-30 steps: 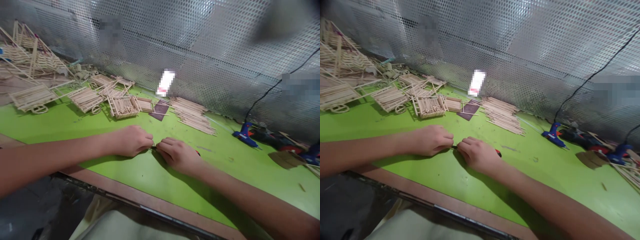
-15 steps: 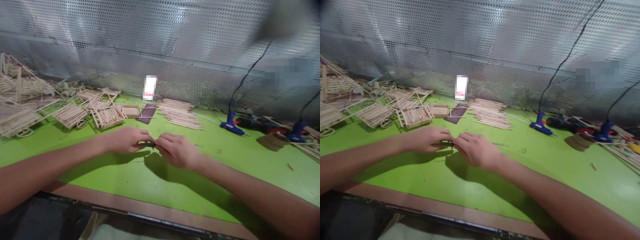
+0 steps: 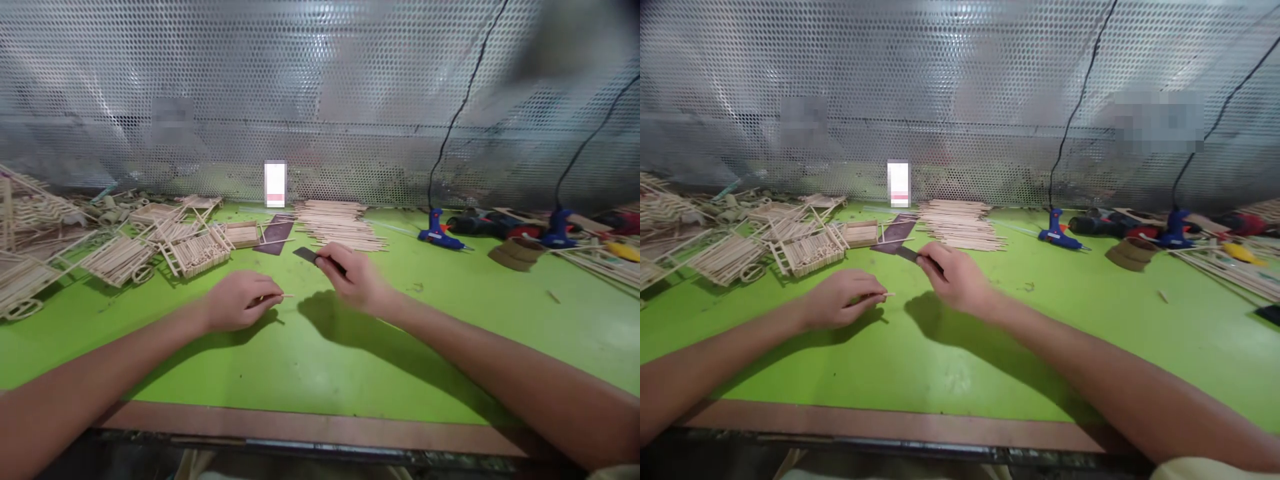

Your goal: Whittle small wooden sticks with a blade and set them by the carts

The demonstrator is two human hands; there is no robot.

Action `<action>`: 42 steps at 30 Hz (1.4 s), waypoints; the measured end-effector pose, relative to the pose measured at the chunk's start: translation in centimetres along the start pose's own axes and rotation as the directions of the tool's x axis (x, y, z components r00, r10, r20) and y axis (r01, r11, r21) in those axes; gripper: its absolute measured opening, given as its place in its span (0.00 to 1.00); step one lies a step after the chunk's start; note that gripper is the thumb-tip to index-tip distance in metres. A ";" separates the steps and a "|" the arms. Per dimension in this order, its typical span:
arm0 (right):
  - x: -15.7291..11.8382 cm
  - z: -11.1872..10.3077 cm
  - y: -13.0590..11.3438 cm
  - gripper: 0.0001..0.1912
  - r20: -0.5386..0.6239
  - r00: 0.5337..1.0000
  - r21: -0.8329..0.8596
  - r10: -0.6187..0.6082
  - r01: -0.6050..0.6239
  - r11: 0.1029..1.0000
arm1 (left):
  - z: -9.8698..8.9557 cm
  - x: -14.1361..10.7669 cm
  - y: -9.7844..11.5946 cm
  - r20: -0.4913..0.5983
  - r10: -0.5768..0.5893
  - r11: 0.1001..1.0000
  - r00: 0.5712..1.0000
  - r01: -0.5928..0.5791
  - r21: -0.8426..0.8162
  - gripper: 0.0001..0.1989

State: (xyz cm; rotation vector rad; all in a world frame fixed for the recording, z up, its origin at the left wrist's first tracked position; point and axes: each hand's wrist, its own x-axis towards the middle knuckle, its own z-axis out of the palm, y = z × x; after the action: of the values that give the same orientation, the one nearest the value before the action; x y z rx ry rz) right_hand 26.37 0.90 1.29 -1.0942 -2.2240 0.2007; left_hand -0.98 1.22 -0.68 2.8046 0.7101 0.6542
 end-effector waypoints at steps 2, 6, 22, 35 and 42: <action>0.2 -0.2 1.2 0.12 0.117 0.990 -0.162 0.078 -0.058 0.985 | 0.1 -0.1 -0.5 -0.031 0.008 1.000 0.999 -0.007 0.030 0.16; 0.2 0.3 3.2 0.11 0.240 0.970 -0.304 0.047 0.029 0.952 | 0.0 0.1 -0.6 -0.091 0.029 0.996 0.995 -0.021 0.087 0.18; -1.1 2.1 -3.4 0.09 0.104 0.994 0.350 0.017 -0.052 0.935 | 1.1 1.1 1.9 -0.176 0.150 0.968 0.973 -0.108 0.227 0.19; -0.6 0.9 -2.5 0.16 0.536 0.841 -0.278 -0.067 0.251 0.927 | -0.2 0.4 1.0 0.001 0.061 0.991 0.998 -0.060 0.118 0.13; -0.4 0.8 -2.4 0.16 0.613 0.789 -0.329 -0.033 0.294 0.897 | -0.4 0.2 0.8 0.123 0.103 0.994 0.987 -0.108 0.035 0.16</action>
State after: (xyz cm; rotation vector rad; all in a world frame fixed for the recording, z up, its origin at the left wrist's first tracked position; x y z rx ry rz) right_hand 24.45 -0.84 1.40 -1.1427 -3.0291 -0.0142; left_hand -0.68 0.59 -0.06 2.9067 0.5624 0.4864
